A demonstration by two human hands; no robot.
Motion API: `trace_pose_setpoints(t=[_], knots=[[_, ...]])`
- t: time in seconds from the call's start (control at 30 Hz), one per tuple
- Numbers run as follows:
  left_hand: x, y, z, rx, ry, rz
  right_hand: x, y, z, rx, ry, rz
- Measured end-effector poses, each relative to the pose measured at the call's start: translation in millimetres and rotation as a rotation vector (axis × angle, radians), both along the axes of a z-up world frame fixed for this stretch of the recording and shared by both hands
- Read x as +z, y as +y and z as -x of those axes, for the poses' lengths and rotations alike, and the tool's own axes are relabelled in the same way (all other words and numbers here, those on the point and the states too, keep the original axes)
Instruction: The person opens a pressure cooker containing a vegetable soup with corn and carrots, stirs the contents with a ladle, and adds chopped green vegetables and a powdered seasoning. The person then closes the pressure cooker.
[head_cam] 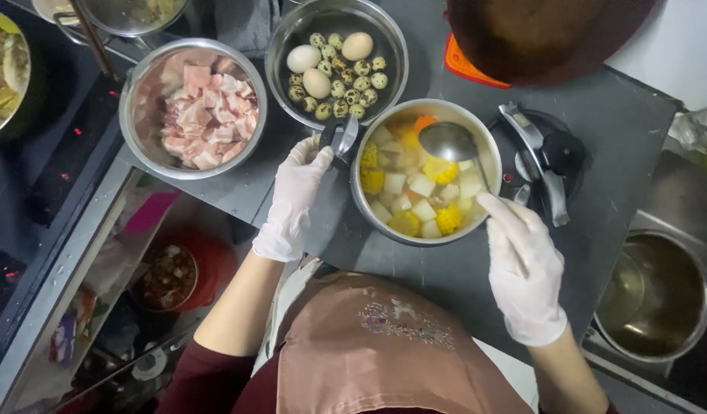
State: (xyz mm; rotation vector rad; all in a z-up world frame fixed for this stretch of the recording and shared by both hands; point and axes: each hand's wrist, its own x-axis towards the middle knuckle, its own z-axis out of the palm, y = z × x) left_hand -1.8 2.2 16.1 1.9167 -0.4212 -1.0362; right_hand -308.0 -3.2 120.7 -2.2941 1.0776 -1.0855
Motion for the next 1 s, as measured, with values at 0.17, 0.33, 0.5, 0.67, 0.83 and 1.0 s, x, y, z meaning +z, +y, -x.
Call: trace_pose_setpoints(t=[0.17, 0.33, 0.5, 0.67, 0.83, 1.0], knots=[[45, 6, -3, 0.01, 0.08, -0.03, 0, 15, -8, -0.132, -0.283, -0.161], [76, 6, -12, -0.052, -0.091, 0.005, -2, 13, -10, -0.17, -0.151, 0.002], [68, -55, -63, -0.029, -0.374, 0.197, 4, 12, -25, -0.236, -0.245, -0.129], [22, -168, -167, -0.011, -0.596, 0.082, 5, 3, -27, -0.313, -0.353, -0.332], [-94, -280, -269, -0.921, -1.285, -0.197, -3, -10, -16, -0.424, -0.252, -0.51], [-127, -343, -282, -1.136, -1.312, -0.528, -36, -39, 26, -0.495, 0.158, -0.772]])
